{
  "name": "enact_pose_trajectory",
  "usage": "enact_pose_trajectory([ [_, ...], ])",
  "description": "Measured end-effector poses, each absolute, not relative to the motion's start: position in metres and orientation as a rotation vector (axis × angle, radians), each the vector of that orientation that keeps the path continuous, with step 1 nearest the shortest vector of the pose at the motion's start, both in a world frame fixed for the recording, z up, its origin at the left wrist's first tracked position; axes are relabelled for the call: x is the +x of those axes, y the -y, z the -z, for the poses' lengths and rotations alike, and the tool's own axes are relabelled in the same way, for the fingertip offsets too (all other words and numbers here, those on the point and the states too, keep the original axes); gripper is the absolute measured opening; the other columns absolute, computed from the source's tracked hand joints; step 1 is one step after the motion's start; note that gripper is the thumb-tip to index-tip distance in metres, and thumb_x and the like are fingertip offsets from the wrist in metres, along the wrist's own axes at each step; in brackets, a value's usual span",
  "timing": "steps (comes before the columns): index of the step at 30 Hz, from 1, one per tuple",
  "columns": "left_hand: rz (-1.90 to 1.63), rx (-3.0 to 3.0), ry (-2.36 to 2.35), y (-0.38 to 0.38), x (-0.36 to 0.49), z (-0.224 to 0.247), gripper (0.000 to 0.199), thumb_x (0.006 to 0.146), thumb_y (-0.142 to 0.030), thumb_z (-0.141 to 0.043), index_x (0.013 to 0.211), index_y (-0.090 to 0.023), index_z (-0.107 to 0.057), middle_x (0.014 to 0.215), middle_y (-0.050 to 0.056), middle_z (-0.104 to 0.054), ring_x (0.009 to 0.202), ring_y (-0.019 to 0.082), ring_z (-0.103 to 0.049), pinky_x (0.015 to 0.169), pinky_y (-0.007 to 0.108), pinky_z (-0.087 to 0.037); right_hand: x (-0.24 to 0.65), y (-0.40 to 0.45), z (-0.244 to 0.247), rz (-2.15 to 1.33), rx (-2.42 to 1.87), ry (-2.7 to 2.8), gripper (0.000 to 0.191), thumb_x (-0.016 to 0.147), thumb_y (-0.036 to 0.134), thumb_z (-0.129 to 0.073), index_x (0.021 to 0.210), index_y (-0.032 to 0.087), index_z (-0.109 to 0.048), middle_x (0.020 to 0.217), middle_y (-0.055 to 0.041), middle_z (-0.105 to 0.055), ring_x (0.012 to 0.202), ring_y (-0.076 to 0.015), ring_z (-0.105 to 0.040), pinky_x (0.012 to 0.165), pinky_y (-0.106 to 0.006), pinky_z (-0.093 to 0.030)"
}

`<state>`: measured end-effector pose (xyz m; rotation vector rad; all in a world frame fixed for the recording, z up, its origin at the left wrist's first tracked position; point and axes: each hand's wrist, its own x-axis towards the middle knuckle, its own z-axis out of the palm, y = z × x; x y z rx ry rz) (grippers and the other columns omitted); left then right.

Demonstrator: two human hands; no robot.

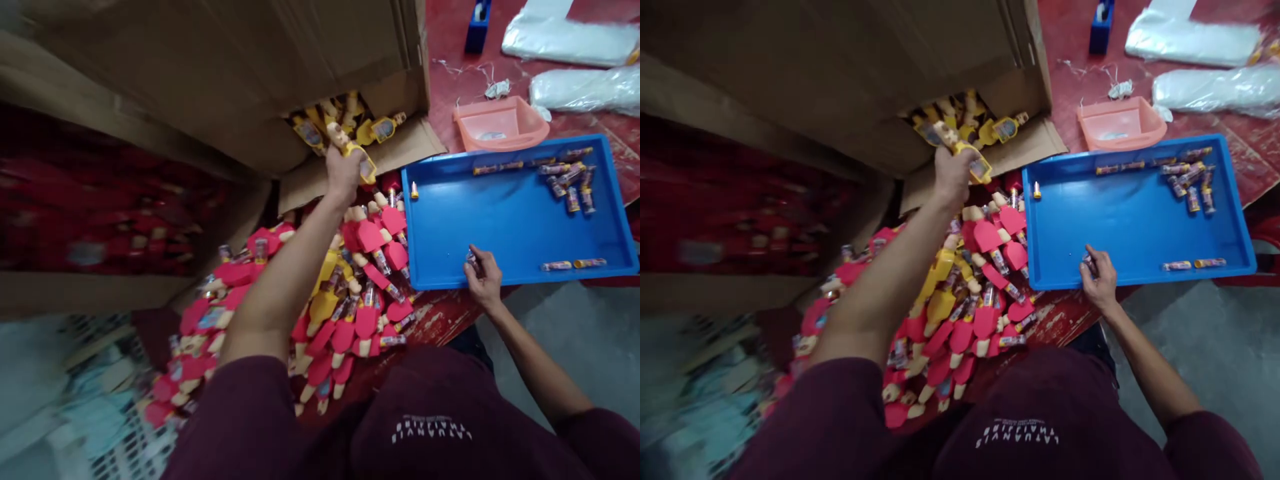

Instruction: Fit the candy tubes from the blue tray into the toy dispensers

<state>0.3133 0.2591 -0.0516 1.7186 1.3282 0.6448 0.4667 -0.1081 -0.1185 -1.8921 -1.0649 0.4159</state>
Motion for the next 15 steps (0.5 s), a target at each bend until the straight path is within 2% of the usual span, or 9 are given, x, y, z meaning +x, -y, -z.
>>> enact_pose_trajectory([
  [3,-0.741,1.530,-1.267,-0.180,0.280,0.028,0.032,0.092,-0.031,-0.041,0.117,-0.013,-0.051,0.113,0.009,-0.068,0.099,0.017,-0.067,0.090,0.042,-0.053,0.459,0.108,0.108,-0.569,-1.771,0.962,0.038,0.093,0.039,-0.059,0.125,0.018,-0.057,0.112,-0.0109,-0.067,0.096,-0.0207,-0.064,0.086,-0.039,-0.053],
  [7,-0.902,1.117,-1.023,-0.068,0.240,0.006,0.032,0.082,-0.033,-0.048,0.109,-0.018,-0.056,0.103,0.009,-0.070,0.102,0.024,-0.069,0.087,0.046,-0.056,0.431,0.116,0.071,-0.807,-1.568,0.859,0.039,0.087,0.044,-0.070,0.113,0.021,-0.051,0.103,-0.0056,-0.066,0.082,-0.0154,-0.064,0.077,-0.032,-0.054],
  [10,-0.897,1.013,-1.033,-0.006,0.219,-0.005,0.036,0.082,-0.040,-0.047,0.109,-0.019,-0.057,0.101,0.011,-0.070,0.104,0.027,-0.069,0.087,0.050,-0.057,0.403,0.132,0.033,-0.935,-1.461,0.881,0.044,0.091,0.045,-0.065,0.125,0.023,-0.048,0.102,-0.0049,-0.067,0.076,-0.0139,-0.063,0.069,-0.030,-0.054],
  [12,-0.892,0.970,-1.049,0.022,0.208,-0.011,0.040,0.084,-0.047,-0.045,0.108,-0.018,-0.058,0.102,0.012,-0.070,0.106,0.028,-0.068,0.087,0.051,-0.056,0.383,0.142,0.012,-0.979,-1.431,0.980,0.038,0.095,0.044,-0.059,0.126,0.023,-0.053,0.110,-0.0073,-0.068,0.084,-0.0159,-0.065,0.074,-0.032,-0.056],
  [15,-0.962,0.803,-1.008,0.050,0.193,-0.021,0.041,0.085,-0.051,-0.046,0.104,-0.018,-0.060,0.100,0.012,-0.071,0.107,0.028,-0.068,0.087,0.050,-0.057,0.353,0.154,-0.004,-0.998,-1.356,1.111,0.027,0.094,0.039,-0.063,0.115,0.022,-0.063,0.119,-0.0087,-0.067,0.108,-0.0210,-0.064,0.093,-0.038,-0.054],
])
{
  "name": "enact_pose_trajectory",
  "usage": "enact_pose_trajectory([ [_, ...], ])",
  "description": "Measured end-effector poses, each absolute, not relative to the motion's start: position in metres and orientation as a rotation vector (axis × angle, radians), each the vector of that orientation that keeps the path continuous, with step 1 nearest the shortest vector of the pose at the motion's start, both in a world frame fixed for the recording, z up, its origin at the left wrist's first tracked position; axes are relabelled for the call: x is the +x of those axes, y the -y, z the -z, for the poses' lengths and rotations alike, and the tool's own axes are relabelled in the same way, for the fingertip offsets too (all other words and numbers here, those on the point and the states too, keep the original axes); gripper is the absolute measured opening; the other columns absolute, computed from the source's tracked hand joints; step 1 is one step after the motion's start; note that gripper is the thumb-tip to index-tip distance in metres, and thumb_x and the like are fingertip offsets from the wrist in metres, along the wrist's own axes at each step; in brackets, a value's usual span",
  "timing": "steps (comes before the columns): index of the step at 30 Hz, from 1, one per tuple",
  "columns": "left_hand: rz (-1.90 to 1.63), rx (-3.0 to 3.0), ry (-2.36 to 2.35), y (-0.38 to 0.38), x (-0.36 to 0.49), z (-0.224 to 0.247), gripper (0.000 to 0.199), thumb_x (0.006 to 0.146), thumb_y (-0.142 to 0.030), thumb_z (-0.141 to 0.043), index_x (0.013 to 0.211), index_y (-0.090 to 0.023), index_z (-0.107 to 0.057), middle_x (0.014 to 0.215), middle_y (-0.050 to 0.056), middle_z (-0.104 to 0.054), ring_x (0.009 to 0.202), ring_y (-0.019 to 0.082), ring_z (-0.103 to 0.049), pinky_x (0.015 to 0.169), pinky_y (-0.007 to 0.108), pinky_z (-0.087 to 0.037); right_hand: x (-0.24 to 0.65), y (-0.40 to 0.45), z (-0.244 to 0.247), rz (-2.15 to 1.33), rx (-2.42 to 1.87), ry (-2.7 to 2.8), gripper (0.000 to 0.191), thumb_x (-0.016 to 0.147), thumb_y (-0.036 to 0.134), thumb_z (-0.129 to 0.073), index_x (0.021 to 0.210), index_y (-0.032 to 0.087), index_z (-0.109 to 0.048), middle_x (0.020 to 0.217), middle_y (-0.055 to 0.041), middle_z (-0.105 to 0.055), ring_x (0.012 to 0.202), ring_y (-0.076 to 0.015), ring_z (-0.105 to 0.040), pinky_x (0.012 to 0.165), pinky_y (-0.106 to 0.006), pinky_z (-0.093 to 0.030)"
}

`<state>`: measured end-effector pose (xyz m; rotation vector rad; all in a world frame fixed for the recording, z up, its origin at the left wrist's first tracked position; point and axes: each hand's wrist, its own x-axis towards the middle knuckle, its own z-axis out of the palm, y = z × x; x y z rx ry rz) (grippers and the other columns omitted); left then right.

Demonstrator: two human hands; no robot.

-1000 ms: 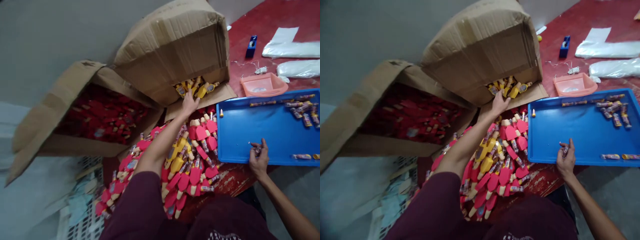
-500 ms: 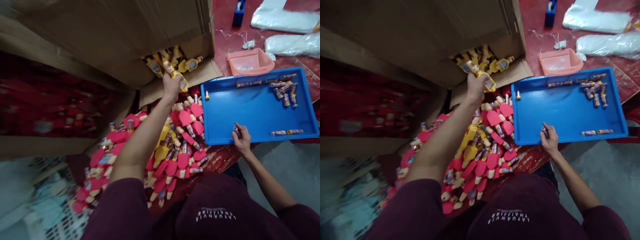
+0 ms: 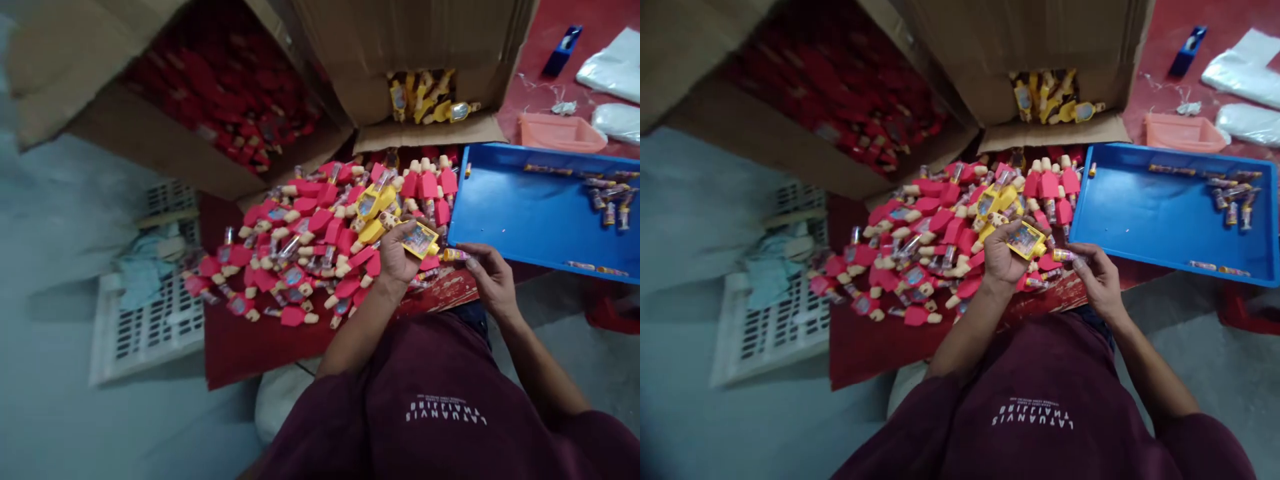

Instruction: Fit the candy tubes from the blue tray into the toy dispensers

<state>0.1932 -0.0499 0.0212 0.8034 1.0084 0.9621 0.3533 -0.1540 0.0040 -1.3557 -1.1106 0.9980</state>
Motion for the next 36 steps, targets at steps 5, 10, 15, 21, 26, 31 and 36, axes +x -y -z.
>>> enact_pose_trajectory([
  [5,-1.210,0.439,-0.891,0.083,0.172,-0.033,0.026,0.078,-0.039,-0.059,0.094,-0.019,-0.061,0.086,0.005,-0.071,0.089,0.023,-0.072,0.084,0.041,-0.058,0.311,0.165,0.003,-0.966,-1.234,1.162,0.031,0.085,0.031,-0.075,0.111,0.021,-0.062,0.111,-0.0084,-0.068,0.101,-0.0206,-0.066,0.088,-0.036,-0.057],
  [10,-1.438,0.250,-0.796,0.103,0.162,-0.034,0.019,0.069,-0.031,-0.069,0.081,-0.019,-0.060,0.070,0.000,-0.066,0.068,0.019,-0.069,0.076,0.035,-0.057,0.293,0.171,0.016,-0.665,-1.122,1.426,0.030,0.087,0.021,-0.072,0.114,0.024,-0.060,0.107,-0.0080,-0.067,0.101,-0.0222,-0.066,0.084,-0.038,-0.057],
  [15,-1.539,0.214,-0.767,0.107,0.162,-0.035,0.018,0.065,-0.026,-0.072,0.074,-0.019,-0.057,0.067,-0.002,-0.064,0.061,0.014,-0.066,0.073,0.030,-0.055,0.291,0.171,0.017,-0.412,-1.078,1.614,0.035,0.087,0.013,-0.069,0.119,0.024,-0.058,0.106,-0.0095,-0.067,0.101,-0.0237,-0.067,0.082,-0.040,-0.059],
  [21,-1.517,0.195,-0.873,0.106,0.166,-0.031,0.024,0.065,-0.032,-0.074,0.075,-0.018,-0.058,0.066,-0.002,-0.063,0.059,0.016,-0.065,0.069,0.032,-0.055,0.289,0.169,0.017,-0.186,-1.031,1.682,0.046,0.086,0.005,-0.067,0.127,0.022,-0.054,0.109,-0.0115,-0.066,0.099,-0.0223,-0.069,0.076,-0.035,-0.060],
  [26,-1.530,0.203,-0.825,0.101,0.166,-0.025,0.023,0.067,-0.032,-0.073,0.077,-0.017,-0.059,0.065,-0.001,-0.063,0.058,0.016,-0.065,0.066,0.031,-0.055,0.289,0.164,0.022,-0.129,-1.034,1.703,0.043,0.086,0.007,-0.066,0.125,0.023,-0.056,0.108,-0.0109,-0.067,0.098,-0.0222,-0.070,0.075,-0.035,-0.060],
  [31,-1.506,0.247,-0.793,0.097,0.163,-0.025,0.016,0.066,-0.027,-0.068,0.075,-0.018,-0.058,0.066,0.000,-0.063,0.059,0.017,-0.065,0.067,0.032,-0.055,0.283,0.168,0.019,-0.537,-1.181,1.509,0.023,0.092,0.022,-0.065,0.112,0.022,-0.056,0.089,-0.0050,-0.068,0.073,-0.0166,-0.069,0.061,-0.029,-0.055],
  [36,-1.519,0.297,-0.818,0.095,0.161,-0.027,0.019,0.061,-0.027,-0.067,0.074,-0.019,-0.056,0.064,-0.001,-0.063,0.056,0.017,-0.065,0.063,0.031,-0.054,0.278,0.169,-0.005,-1.251,-1.257,1.084,0.021,0.095,0.040,-0.062,0.099,0.020,-0.056,0.070,0.0034,-0.063,0.045,-0.0083,-0.056,0.042,-0.022,-0.045],
])
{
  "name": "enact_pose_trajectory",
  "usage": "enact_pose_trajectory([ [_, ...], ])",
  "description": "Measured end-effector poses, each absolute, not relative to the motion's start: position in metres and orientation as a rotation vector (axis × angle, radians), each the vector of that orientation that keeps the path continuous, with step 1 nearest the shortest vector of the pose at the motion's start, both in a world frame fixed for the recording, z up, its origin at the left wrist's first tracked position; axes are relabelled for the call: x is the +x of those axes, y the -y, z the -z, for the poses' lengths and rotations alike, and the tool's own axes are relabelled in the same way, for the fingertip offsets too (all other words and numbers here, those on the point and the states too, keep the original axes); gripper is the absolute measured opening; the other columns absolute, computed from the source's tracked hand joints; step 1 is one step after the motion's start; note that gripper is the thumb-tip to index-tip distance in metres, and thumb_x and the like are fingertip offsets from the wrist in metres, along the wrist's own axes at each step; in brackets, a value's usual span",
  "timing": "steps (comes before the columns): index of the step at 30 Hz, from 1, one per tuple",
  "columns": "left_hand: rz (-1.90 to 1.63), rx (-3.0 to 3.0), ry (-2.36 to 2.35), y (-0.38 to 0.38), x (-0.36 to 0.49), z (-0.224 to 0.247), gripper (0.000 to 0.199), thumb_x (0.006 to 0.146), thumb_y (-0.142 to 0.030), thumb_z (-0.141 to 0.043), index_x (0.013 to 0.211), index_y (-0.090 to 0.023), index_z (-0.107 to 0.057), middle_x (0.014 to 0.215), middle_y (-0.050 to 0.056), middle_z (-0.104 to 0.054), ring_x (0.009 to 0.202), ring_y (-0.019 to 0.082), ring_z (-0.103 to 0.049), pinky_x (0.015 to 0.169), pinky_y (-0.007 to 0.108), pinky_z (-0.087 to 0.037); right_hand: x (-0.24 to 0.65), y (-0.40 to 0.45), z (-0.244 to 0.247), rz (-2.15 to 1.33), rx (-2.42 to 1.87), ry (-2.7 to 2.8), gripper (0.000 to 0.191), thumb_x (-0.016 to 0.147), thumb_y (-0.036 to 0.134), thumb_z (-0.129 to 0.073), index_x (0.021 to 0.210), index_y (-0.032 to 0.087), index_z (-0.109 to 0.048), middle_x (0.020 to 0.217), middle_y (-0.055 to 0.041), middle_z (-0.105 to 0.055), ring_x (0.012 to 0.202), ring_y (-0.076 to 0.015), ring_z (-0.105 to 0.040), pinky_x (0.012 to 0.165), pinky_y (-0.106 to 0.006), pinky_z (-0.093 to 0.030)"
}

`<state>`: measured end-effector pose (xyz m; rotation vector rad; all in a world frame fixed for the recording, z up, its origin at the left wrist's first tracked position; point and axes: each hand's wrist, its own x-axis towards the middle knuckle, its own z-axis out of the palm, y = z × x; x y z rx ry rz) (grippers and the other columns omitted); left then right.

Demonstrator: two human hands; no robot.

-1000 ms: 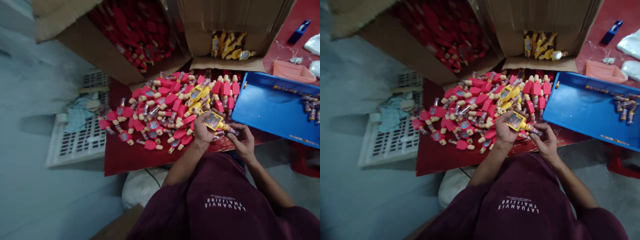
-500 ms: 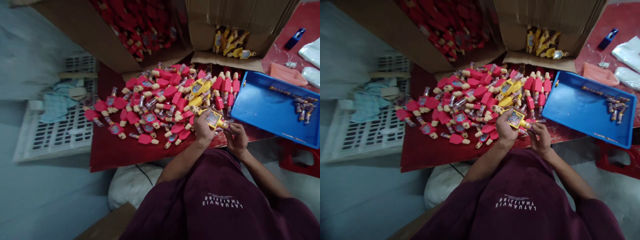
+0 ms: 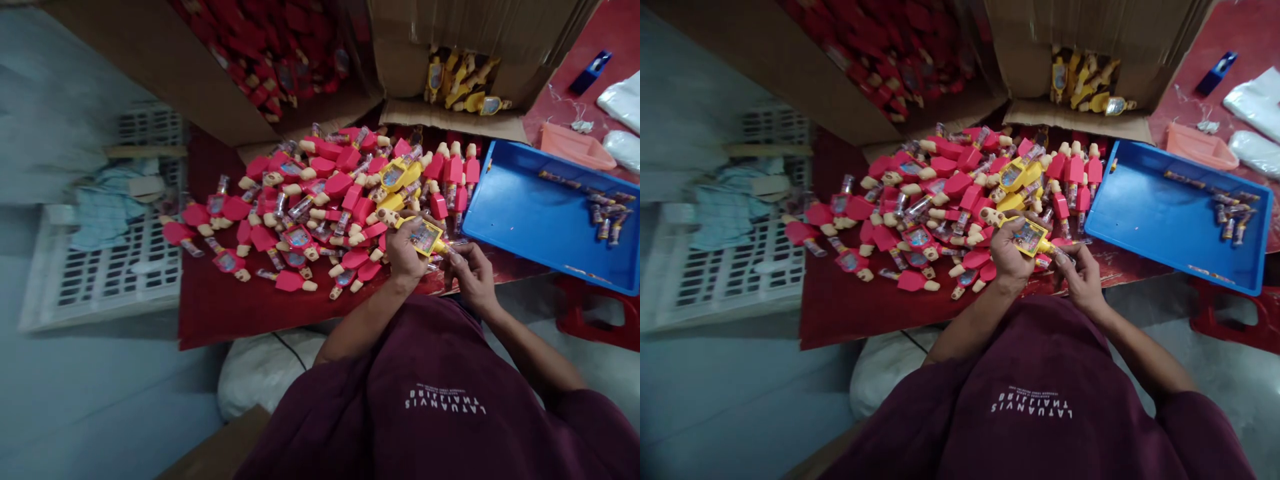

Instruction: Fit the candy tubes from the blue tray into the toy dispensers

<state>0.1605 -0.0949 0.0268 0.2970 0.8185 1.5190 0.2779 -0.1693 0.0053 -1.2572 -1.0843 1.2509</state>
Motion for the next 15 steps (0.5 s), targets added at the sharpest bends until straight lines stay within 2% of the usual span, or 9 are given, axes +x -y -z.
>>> enact_pose_trajectory([
  [4,-1.494,0.335,-0.863,0.095,0.163,-0.027,0.019,0.063,-0.029,-0.067,0.073,-0.019,-0.055,0.063,-0.001,-0.062,0.056,0.018,-0.066,0.063,0.031,-0.053,0.280,0.167,-0.012,-1.398,-1.264,0.998,0.028,0.092,0.046,-0.065,0.094,0.019,-0.057,0.070,0.0037,-0.063,0.041,-0.0065,-0.051,0.036,-0.020,-0.039],
  [10,-1.562,0.314,-1.018,0.096,0.173,-0.034,0.026,0.063,-0.035,-0.072,0.071,-0.019,-0.054,0.063,-0.001,-0.061,0.055,0.014,-0.062,0.064,0.030,-0.053,0.277,0.176,0.019,-0.907,-1.367,1.182,0.021,0.095,0.039,-0.063,0.106,0.021,-0.060,0.066,0.0051,-0.057,0.050,-0.0080,-0.050,0.048,-0.023,-0.041],
  [15,-1.536,0.321,-0.976,0.095,0.171,-0.033,0.024,0.067,-0.034,-0.072,0.071,-0.018,-0.055,0.061,0.000,-0.060,0.058,0.016,-0.065,0.067,0.031,-0.054,0.281,0.177,0.028,-0.927,-1.347,1.249,0.024,0.095,0.039,-0.062,0.111,0.021,-0.059,0.067,0.0045,-0.057,0.053,-0.0090,-0.050,0.052,-0.024,-0.041],
])
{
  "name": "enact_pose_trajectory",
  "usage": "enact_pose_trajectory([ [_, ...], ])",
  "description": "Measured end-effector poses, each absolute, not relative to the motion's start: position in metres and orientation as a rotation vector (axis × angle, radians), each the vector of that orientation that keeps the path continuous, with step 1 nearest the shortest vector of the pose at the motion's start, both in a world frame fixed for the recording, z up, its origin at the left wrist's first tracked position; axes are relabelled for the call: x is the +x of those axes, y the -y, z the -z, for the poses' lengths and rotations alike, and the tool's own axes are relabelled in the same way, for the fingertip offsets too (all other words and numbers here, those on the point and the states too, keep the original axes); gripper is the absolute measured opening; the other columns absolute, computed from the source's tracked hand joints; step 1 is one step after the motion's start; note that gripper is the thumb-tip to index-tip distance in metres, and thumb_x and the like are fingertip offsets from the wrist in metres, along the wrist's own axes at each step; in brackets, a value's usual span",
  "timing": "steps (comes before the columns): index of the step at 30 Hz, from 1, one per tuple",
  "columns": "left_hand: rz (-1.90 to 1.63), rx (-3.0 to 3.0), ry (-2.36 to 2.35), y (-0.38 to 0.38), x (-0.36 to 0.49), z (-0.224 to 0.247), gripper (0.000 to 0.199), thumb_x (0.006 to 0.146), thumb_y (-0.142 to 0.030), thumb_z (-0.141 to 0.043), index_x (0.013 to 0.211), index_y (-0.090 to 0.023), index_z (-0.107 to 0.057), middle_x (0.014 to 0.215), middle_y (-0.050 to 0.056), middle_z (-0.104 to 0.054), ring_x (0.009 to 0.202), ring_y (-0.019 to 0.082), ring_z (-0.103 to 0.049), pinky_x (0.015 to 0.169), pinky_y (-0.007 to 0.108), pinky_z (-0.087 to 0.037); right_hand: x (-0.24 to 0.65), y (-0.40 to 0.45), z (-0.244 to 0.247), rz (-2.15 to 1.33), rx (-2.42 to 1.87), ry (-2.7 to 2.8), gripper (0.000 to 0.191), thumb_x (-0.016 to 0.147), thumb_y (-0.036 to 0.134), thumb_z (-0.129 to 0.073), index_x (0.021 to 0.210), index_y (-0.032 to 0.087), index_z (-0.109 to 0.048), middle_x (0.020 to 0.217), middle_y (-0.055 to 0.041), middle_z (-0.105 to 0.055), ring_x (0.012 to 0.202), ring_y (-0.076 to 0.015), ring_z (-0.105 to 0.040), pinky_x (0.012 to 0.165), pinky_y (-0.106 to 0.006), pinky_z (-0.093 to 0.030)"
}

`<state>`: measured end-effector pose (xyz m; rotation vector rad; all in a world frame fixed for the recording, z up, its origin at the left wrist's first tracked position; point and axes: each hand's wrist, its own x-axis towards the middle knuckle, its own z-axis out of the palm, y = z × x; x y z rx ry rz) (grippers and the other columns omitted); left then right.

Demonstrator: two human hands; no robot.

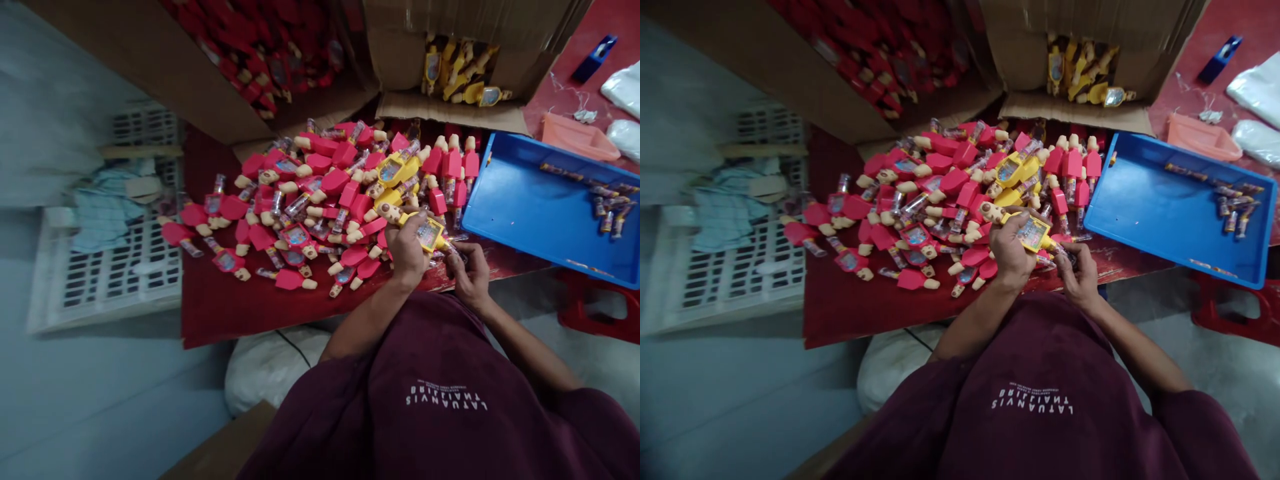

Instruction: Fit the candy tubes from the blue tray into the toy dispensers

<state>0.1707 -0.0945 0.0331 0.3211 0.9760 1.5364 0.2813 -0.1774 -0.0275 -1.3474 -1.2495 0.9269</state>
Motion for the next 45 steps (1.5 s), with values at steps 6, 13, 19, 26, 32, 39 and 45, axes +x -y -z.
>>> enact_pose_trajectory([
  [6,-1.476,0.369,-0.921,0.096,0.170,-0.025,0.023,0.068,-0.033,-0.072,0.072,-0.018,-0.055,0.060,0.001,-0.062,0.064,0.021,-0.069,0.066,0.033,-0.055,0.283,0.170,0.001,-1.394,-1.257,0.871,0.033,0.088,0.050,-0.067,0.095,0.021,-0.054,0.066,0.0063,-0.056,0.041,-0.0052,-0.041,0.038,-0.019,-0.032],
  [13,-1.434,0.333,-0.906,0.088,0.161,-0.015,0.020,0.063,-0.027,-0.072,0.072,-0.018,-0.056,0.063,0.000,-0.064,0.059,0.017,-0.066,0.067,0.031,-0.055,0.288,0.158,-0.002,-1.635,-1.459,0.918,0.048,0.088,0.064,-0.057,0.076,0.018,-0.056,0.058,0.0005,-0.058,0.040,-0.0094,-0.043,0.037,-0.024,-0.034],
  [19,-1.433,0.271,-0.907,0.081,0.152,-0.018,0.018,0.058,-0.023,-0.067,0.071,-0.018,-0.055,0.063,-0.001,-0.065,0.058,0.016,-0.066,0.065,0.029,-0.054,0.278,0.157,0.002,-1.069,-1.450,1.200,0.041,0.083,0.059,-0.069,0.086,0.019,-0.065,0.073,-0.0029,-0.065,0.061,-0.0128,-0.055,0.054,-0.025,-0.045],
  [26,-1.389,0.255,-0.845,0.084,0.148,-0.018,0.017,0.061,-0.021,-0.066,0.074,-0.019,-0.055,0.066,0.000,-0.066,0.060,0.017,-0.067,0.069,0.031,-0.056,0.276,0.159,0.002,-1.299,-1.468,1.214,0.050,0.092,0.065,-0.052,0.089,0.017,-0.066,0.065,-0.0020,-0.062,0.050,-0.0121,-0.052,0.049,-0.025,-0.042],
  [32,-1.440,0.289,-0.921,0.089,0.156,-0.022,0.014,0.062,-0.022,-0.066,0.071,-0.018,-0.056,0.063,-0.001,-0.064,0.057,0.016,-0.066,0.066,0.030,-0.055,0.275,0.169,0.015,-0.657,-1.451,1.546,0.027,0.094,0.043,-0.060,0.107,0.020,-0.067,0.085,-0.0048,-0.070,0.066,-0.0151,-0.060,0.063,-0.028,-0.046],
  [39,-1.390,0.302,-0.923,0.091,0.161,-0.010,0.016,0.060,-0.021,-0.067,0.070,-0.018,-0.055,0.060,-0.002,-0.062,0.053,0.014,-0.062,0.064,0.028,-0.054,0.281,0.171,0.017,-1.208,-1.455,1.159,0.035,0.092,0.054,-0.062,0.090,0.019,-0.066,0.062,0.0039,-0.051,0.054,-0.0090,-0.041,0.050,-0.021,-0.034],
  [45,-1.278,0.238,-0.880,0.088,0.157,-0.009,0.015,0.060,-0.024,-0.065,0.069,-0.018,-0.054,0.058,0.000,-0.061,0.054,0.016,-0.064,0.064,0.029,-0.054,0.283,0.171,0.020,-1.415,-1.316,1.061,0.040,0.090,0.058,-0.062,0.091,0.019,-0.064,0.061,0.0044,-0.048,0.050,-0.0082,-0.039,0.048,-0.022,-0.032],
])
